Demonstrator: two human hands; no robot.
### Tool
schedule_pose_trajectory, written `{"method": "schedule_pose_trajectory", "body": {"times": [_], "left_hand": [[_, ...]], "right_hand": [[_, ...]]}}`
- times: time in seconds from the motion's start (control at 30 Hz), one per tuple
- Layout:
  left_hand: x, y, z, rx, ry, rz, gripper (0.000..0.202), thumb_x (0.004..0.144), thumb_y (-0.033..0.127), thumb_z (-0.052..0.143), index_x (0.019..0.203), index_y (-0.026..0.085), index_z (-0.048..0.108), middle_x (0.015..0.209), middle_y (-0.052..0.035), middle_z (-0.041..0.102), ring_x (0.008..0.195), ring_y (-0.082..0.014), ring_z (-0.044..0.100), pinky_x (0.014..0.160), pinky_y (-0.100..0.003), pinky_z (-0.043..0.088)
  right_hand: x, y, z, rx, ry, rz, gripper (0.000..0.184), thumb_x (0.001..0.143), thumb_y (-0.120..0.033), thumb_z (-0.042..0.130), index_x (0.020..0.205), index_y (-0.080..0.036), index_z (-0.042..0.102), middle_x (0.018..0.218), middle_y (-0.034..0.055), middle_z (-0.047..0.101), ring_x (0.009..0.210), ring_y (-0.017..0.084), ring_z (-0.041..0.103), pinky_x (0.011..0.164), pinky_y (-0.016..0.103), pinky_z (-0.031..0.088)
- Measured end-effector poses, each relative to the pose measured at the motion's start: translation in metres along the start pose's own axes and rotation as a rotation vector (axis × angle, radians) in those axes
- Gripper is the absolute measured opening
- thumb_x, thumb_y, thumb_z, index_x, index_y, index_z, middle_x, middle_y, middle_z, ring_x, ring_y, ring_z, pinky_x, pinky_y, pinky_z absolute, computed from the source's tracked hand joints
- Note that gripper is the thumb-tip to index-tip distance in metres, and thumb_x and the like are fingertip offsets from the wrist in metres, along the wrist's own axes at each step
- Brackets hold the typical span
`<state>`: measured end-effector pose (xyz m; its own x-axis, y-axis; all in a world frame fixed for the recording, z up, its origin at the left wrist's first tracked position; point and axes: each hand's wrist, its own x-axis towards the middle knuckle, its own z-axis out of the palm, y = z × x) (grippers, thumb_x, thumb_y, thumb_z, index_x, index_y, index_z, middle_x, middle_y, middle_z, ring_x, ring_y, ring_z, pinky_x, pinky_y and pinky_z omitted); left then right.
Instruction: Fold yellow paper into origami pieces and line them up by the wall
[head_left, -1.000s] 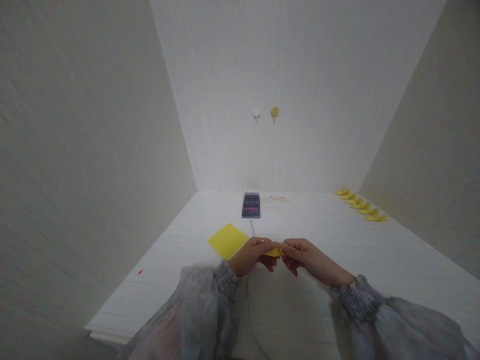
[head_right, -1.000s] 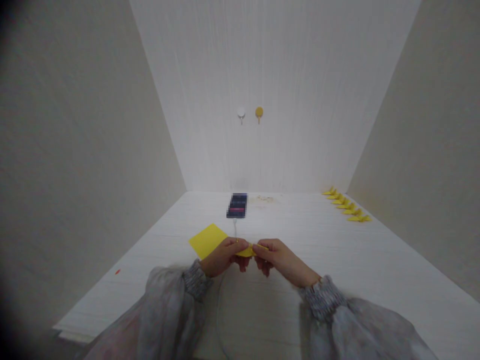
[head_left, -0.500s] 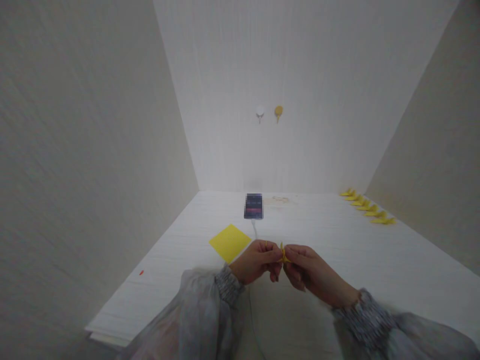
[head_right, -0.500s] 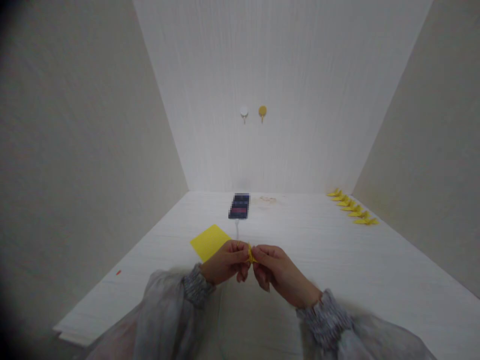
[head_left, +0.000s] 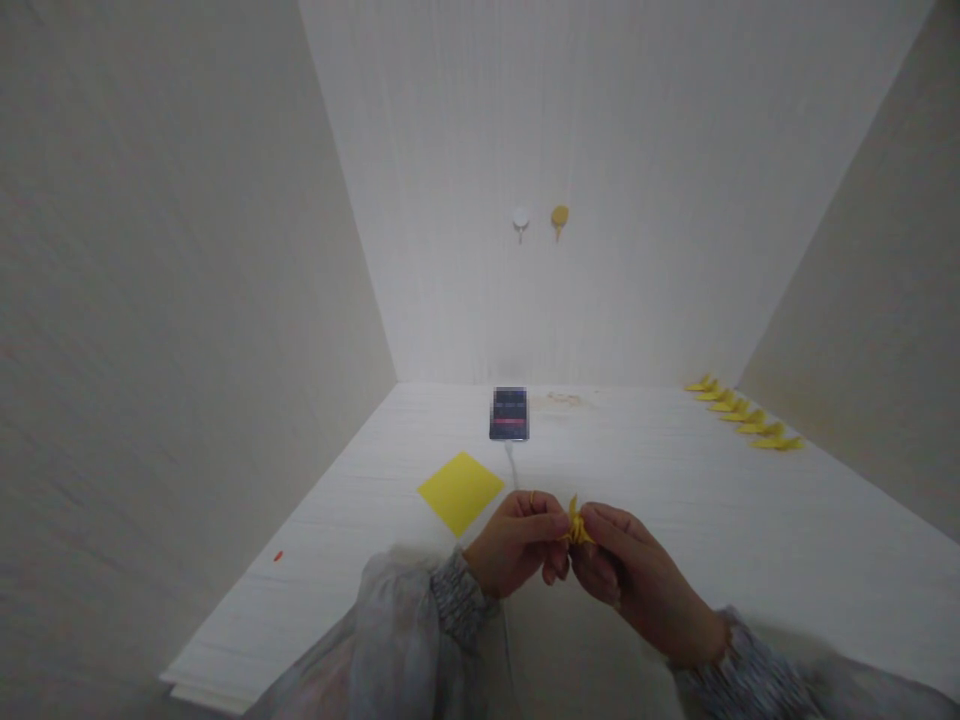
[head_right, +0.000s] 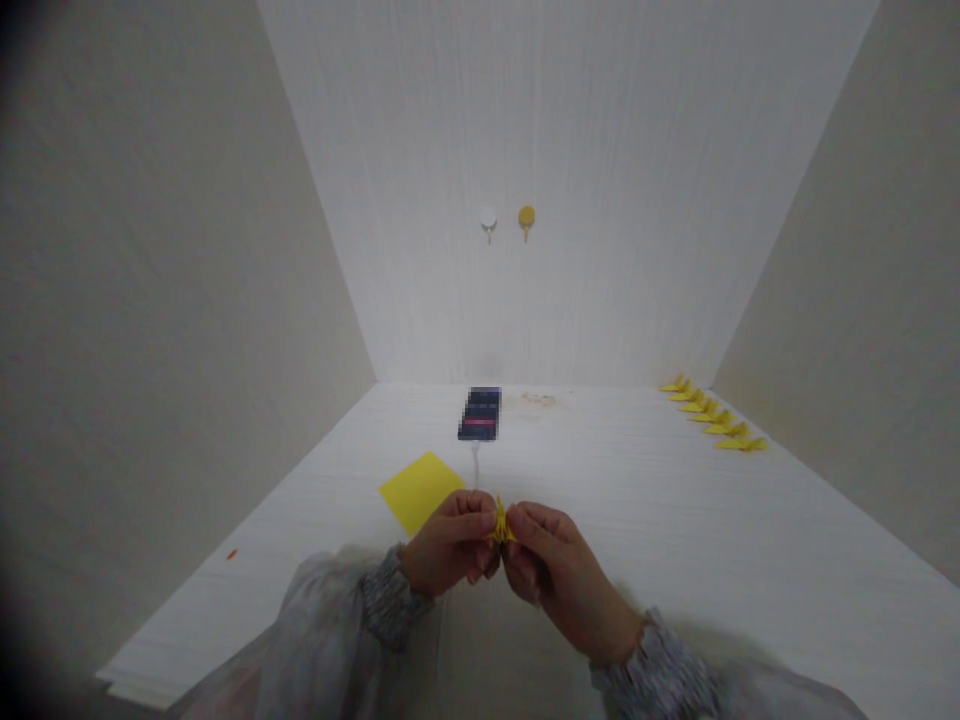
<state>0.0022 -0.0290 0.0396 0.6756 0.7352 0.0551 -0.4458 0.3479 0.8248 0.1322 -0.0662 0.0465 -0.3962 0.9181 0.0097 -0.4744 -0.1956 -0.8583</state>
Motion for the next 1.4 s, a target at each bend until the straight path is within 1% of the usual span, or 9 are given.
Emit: {"method": "schedule_pose_trajectory", "body": {"times": [0.27,0.43,0.57,0.93,1.03,1.13,1.23,1.33,1.4], "left_hand": [[-0.003,-0.003,0.001,-0.080,-0.013,0.028,0.023,0.063,0.029,0.062,0.056,0.011,0.049,0.037,0.0012,0.052,0.029,-0.0074,0.046,0.028,-0.015,0.029],[-0.003,-0.008,-0.003,-0.126,-0.039,0.013,0.020,0.064,0.028,0.060,0.060,0.012,0.049,0.039,0.0025,0.052,0.029,-0.0069,0.045,0.028,-0.015,0.030],[-0.002,-0.013,-0.007,-0.155,-0.030,0.023,0.021,0.065,0.029,0.060,0.060,0.011,0.050,0.040,0.0016,0.053,0.032,-0.0076,0.047,0.028,-0.015,0.030],[-0.002,-0.016,-0.007,-0.191,-0.030,0.037,0.021,0.065,0.029,0.059,0.059,0.011,0.049,0.039,0.0013,0.052,0.030,-0.0078,0.047,0.027,-0.015,0.027],[0.000,-0.014,-0.006,-0.180,0.003,0.022,0.020,0.066,0.027,0.058,0.058,0.012,0.048,0.039,0.0016,0.051,0.030,-0.0075,0.046,0.029,-0.016,0.027],[0.001,-0.010,-0.005,-0.150,0.081,0.032,0.020,0.067,0.025,0.057,0.056,0.012,0.046,0.039,0.0025,0.050,0.030,-0.0060,0.043,0.033,-0.017,0.030],[0.002,-0.005,-0.004,-0.110,0.178,0.068,0.023,0.069,0.026,0.055,0.054,0.013,0.044,0.038,0.0038,0.047,0.029,-0.0044,0.041,0.036,-0.017,0.031],[0.004,-0.004,-0.005,-0.062,0.208,0.078,0.023,0.068,0.026,0.056,0.054,0.012,0.045,0.038,0.0034,0.047,0.030,-0.0050,0.043,0.035,-0.017,0.029],[0.004,-0.004,-0.006,-0.032,0.215,0.073,0.022,0.067,0.026,0.058,0.055,0.012,0.045,0.039,0.0029,0.048,0.031,-0.0055,0.044,0.033,-0.017,0.029]], "right_hand": [[-0.001,0.001,0.004,0.073,-0.032,-0.021,0.034,0.079,-0.034,0.047,0.051,-0.015,0.042,0.037,-0.0063,0.035,0.033,0.003,0.028,0.034,0.018,0.016],[0.000,0.004,0.005,0.102,-0.040,-0.035,0.035,0.080,-0.035,0.046,0.051,-0.016,0.040,0.036,-0.0070,0.034,0.031,0.003,0.027,0.033,0.017,0.017],[0.001,0.005,0.005,0.122,-0.049,-0.026,0.037,0.080,-0.035,0.046,0.049,-0.016,0.038,0.034,-0.0071,0.034,0.030,0.003,0.027,0.032,0.017,0.017],[0.003,0.005,0.009,0.222,-0.071,-0.016,0.041,0.079,-0.034,0.047,0.043,-0.015,0.040,0.030,-0.0071,0.032,0.026,0.002,0.025,0.029,0.016,0.016],[0.004,0.005,0.009,0.201,-0.032,0.000,0.043,0.078,-0.036,0.048,0.041,-0.015,0.040,0.030,-0.0068,0.032,0.025,0.002,0.026,0.028,0.017,0.015],[0.007,0.001,0.005,0.137,0.050,0.018,0.043,0.079,-0.040,0.045,0.044,-0.014,0.043,0.032,-0.0050,0.036,0.028,0.004,0.031,0.030,0.017,0.019],[0.011,-0.007,-0.004,0.041,0.127,-0.045,0.044,0.080,-0.043,0.041,0.050,-0.013,0.048,0.037,-0.0028,0.043,0.032,0.006,0.039,0.034,0.019,0.025],[0.015,-0.016,-0.013,-0.020,0.200,-0.094,0.037,0.079,-0.041,0.044,0.057,-0.013,0.052,0.043,-0.0026,0.048,0.033,0.005,0.040,0.035,0.019,0.027],[0.015,-0.020,-0.017,-0.069,0.177,-0.096,0.034,0.079,-0.039,0.045,0.058,-0.013,0.051,0.045,-0.0022,0.049,0.034,0.006,0.041,0.035,0.019,0.027]]}}
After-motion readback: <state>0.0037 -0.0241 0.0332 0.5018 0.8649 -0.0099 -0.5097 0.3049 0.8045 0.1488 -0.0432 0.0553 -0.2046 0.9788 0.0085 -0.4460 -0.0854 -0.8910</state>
